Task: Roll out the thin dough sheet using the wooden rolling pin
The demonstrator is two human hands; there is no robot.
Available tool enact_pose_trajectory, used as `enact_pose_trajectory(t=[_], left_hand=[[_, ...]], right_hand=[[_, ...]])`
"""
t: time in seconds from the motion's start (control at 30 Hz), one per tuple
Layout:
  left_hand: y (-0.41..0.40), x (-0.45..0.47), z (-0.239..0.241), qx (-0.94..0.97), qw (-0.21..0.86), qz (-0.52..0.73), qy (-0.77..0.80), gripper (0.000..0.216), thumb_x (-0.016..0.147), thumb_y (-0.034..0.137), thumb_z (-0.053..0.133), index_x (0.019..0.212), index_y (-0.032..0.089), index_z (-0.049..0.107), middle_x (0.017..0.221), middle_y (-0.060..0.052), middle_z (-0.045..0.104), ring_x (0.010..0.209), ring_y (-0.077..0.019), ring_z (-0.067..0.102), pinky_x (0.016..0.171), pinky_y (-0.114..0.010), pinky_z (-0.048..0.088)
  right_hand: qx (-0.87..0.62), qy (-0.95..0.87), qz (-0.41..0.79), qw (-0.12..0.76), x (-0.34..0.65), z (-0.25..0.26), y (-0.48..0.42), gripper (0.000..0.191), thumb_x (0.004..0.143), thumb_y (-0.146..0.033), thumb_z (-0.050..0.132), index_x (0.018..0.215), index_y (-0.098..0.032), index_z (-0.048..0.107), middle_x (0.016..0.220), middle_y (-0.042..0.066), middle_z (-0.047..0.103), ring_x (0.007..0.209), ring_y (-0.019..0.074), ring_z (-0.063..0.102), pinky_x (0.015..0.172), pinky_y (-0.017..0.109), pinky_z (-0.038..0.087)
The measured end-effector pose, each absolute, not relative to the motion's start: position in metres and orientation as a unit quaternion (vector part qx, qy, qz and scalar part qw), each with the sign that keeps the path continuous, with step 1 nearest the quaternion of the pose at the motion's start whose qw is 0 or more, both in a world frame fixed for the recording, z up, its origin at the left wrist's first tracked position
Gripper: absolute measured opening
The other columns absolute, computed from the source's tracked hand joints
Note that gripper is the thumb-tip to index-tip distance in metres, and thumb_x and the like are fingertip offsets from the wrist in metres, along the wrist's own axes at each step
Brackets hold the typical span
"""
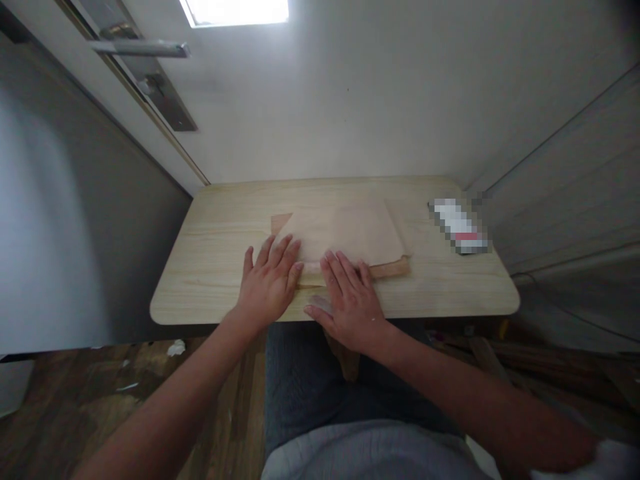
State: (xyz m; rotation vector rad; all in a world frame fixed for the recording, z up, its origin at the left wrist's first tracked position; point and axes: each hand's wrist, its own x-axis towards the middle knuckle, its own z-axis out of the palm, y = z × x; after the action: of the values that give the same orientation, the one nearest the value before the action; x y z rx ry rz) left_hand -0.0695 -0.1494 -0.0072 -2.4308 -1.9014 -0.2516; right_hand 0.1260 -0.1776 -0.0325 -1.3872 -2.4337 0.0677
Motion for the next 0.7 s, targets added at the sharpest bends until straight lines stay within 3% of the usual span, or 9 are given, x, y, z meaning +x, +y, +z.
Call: enact_pose_trajectory(t=[0.3,0.43,0.7], left_hand=[[-0.082,-0.072,-0.009,-0.776,0.022,-0.061,-0.628,0.053,0.101,0.047,0.021,0.150,0.034,0.036,0.160,-0.004,0.033,0.148,-0.0279,0.026,0.117,-0.060,0.020],[-0.058,-0.074,-0.007,-0.785,0.015,-0.058,-0.617,0.054,0.100,0.047,0.024,0.151,0.032,0.036,0.161,-0.007,0.031,0.148,-0.0305,0.024,0.116,-0.062,0.019],[-0.026,-0.071,0.002,-0.750,-0.016,-0.068,-0.658,0.060,0.093,0.048,0.037,0.149,0.027,0.039,0.159,-0.011,0.033,0.145,-0.0328,0.028,0.114,-0.061,0.024]], right_hand=[[-0.497,-0.857,0.041,0.132,0.120,-0.015,-0.110,0.068,0.102,-0.055,0.029,0.151,-0.008,0.035,0.159,0.015,0.033,0.148,0.0271,0.025,0.121,0.049,0.010],[-0.521,-0.844,0.064,0.110,0.115,-0.005,-0.075,0.062,0.104,-0.051,0.022,0.150,-0.014,0.039,0.157,0.012,0.036,0.147,0.0284,0.026,0.120,0.053,0.015],[-0.602,-0.790,0.062,0.098,0.111,-0.005,-0.024,0.062,0.101,-0.056,0.026,0.151,-0.023,0.038,0.159,0.011,0.034,0.148,0.0362,0.021,0.116,0.065,0.011]])
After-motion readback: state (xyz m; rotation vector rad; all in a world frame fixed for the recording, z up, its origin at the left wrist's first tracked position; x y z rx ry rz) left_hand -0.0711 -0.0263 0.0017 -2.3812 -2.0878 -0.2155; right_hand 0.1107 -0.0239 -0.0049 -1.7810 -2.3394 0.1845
